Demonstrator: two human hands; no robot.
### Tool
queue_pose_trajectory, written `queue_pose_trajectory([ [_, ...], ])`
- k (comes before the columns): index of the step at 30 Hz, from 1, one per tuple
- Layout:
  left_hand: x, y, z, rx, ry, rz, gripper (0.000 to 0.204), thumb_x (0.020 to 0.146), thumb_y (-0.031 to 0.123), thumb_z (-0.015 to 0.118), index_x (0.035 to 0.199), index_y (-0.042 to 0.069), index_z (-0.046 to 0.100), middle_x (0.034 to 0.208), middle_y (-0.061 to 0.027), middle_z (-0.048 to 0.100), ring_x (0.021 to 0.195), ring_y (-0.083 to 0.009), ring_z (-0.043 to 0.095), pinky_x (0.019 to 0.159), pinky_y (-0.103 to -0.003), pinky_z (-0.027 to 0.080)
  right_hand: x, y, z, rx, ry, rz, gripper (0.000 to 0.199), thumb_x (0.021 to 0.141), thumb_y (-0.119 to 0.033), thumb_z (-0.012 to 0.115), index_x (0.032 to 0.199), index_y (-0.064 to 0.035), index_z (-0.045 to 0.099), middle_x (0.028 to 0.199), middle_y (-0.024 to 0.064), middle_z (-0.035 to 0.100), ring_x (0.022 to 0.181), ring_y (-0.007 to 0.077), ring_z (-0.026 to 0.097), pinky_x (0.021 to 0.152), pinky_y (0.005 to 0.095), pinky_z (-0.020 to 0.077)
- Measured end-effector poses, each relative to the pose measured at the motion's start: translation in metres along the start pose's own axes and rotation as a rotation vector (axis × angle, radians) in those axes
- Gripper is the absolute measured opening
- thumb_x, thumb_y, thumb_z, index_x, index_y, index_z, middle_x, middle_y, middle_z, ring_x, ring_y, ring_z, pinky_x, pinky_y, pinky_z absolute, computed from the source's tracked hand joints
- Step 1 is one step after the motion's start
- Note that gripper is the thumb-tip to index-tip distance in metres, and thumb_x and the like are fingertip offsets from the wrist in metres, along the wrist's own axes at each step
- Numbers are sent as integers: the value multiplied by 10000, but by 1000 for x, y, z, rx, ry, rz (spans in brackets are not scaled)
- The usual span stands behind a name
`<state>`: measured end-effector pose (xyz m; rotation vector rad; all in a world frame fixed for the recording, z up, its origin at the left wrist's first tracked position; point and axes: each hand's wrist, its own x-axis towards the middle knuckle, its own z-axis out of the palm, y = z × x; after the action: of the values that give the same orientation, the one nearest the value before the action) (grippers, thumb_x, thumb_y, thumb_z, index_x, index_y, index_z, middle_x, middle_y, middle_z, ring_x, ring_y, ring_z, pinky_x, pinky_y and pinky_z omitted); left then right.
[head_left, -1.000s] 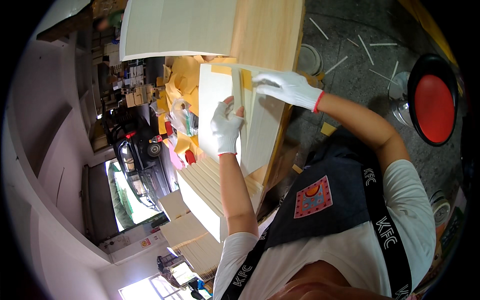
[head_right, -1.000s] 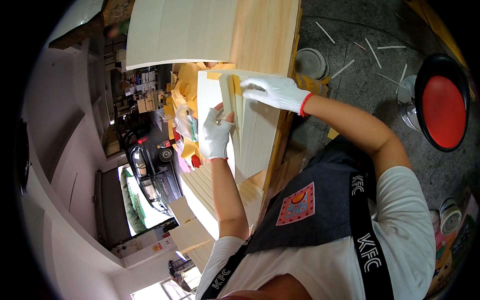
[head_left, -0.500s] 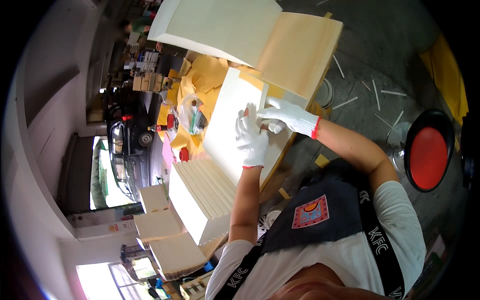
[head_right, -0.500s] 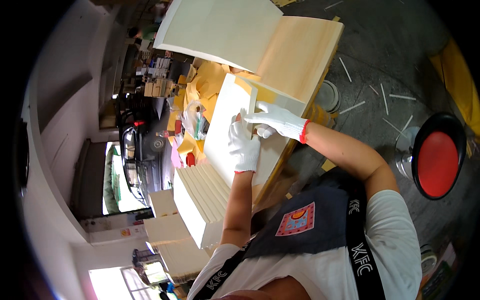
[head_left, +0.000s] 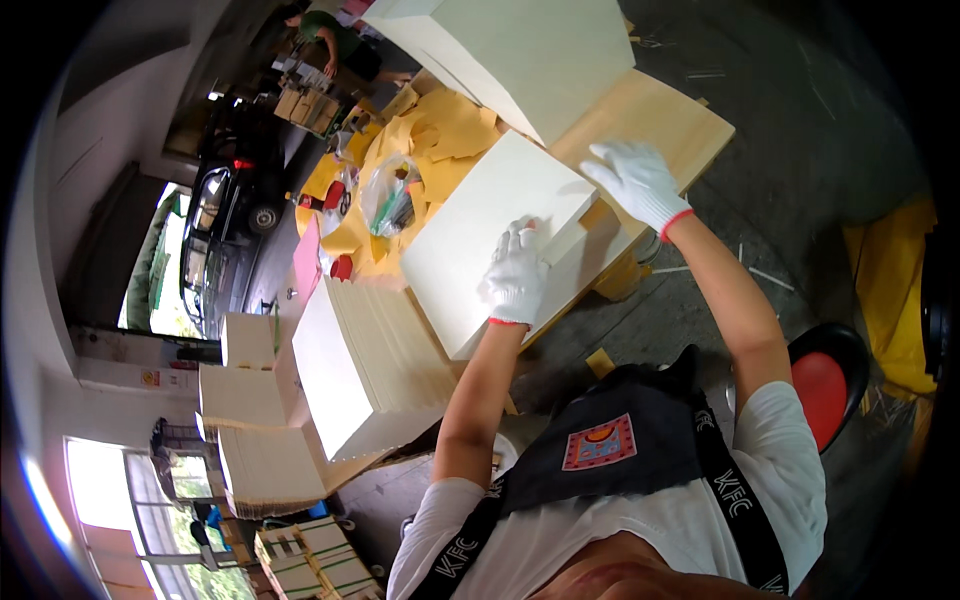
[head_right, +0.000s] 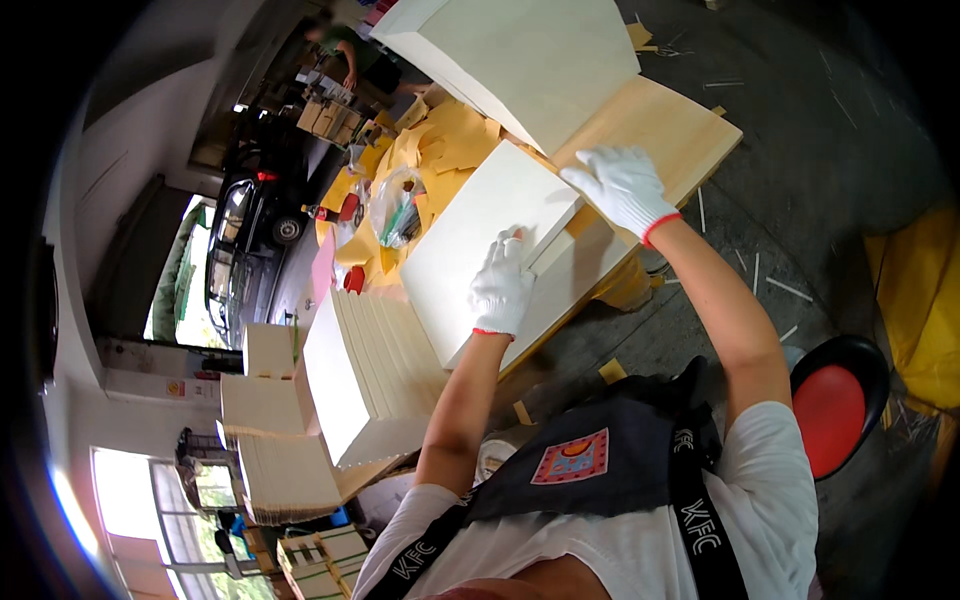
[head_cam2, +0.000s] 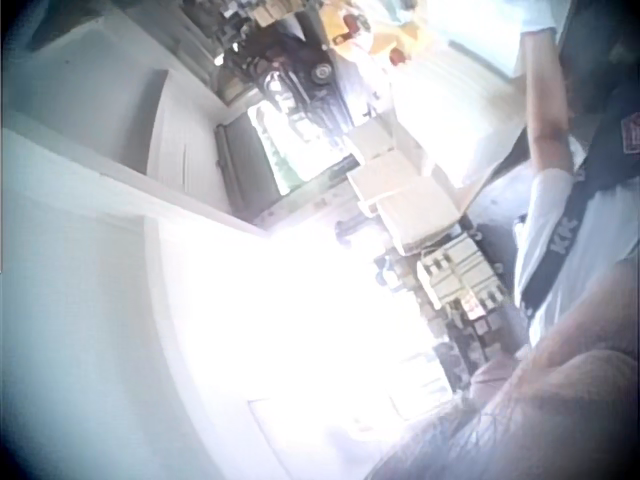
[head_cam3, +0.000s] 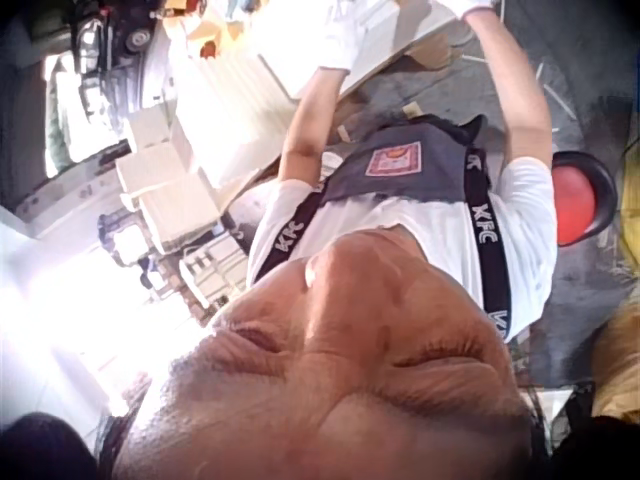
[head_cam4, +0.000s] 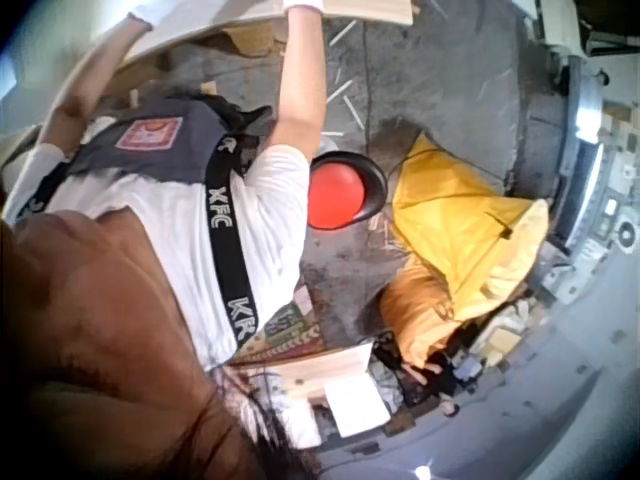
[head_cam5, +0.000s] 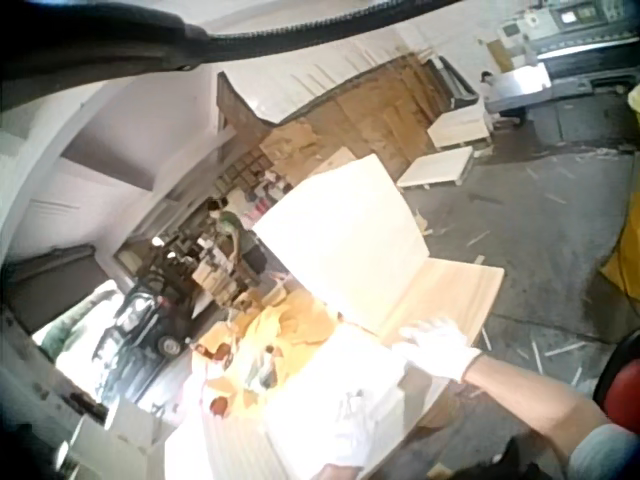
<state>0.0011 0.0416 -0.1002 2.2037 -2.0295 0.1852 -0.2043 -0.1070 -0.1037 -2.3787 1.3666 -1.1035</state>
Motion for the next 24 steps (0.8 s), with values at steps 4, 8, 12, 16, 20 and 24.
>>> queue_pose_trajectory([
  [4,8,-17,-32,-262,95,-229,452,884,156,666,1325,88,600,1143,-183,703,1039,-386,676,903,-468,547,-17,-14,-10,340,138,-57,308,994,-340,621,1141,-84,706,1130,162,723,1021,351,681,903,441,516],
  [8,-1,-62,-79,-445,405,-254,419,888,101,675,1300,32,635,1083,-223,714,997,-394,693,881,-424,546,-40,-73,6,492,-16,-241,262,947,-261,685,1144,-89,704,1022,152,735,940,348,703,830,447,549],
  [12,-55,-120,-99,-1063,842,-271,317,947,80,690,1245,-23,656,1082,-69,726,951,-199,683,864,-362,560,-62,-164,51,444,-408,-457,652,879,-538,669,1315,-57,619,1329,187,620,1241,378,569,1104,484,396],
  [16,-102,-135,-126,-1275,1161,-530,241,979,99,671,1204,11,664,1042,-83,707,863,-179,677,727,-296,552,-90,-243,89,-26,-721,-620,1053,770,-734,662,1481,14,456,1543,245,423,1438,424,373,1200,577,230],
  [20,-131,-154,-134,-1283,1312,-607,282,972,153,697,1207,5,648,1056,-87,690,865,-182,670,718,-306,558,-118,-287,118,-220,-804,-542,1197,790,-779,627,1597,26,264,1664,248,245,1548,425,198,1226,628,95],
  [24,-149,-179,-123,-1430,1426,-714,283,971,190,702,1179,4,655,1058,-90,683,872,-185,669,718,-316,566,-128,-291,126,-296,-765,-569,1167,814,-762,624,1603,9,243,1668,228,245,1549,414,199,1225,621,101],
])
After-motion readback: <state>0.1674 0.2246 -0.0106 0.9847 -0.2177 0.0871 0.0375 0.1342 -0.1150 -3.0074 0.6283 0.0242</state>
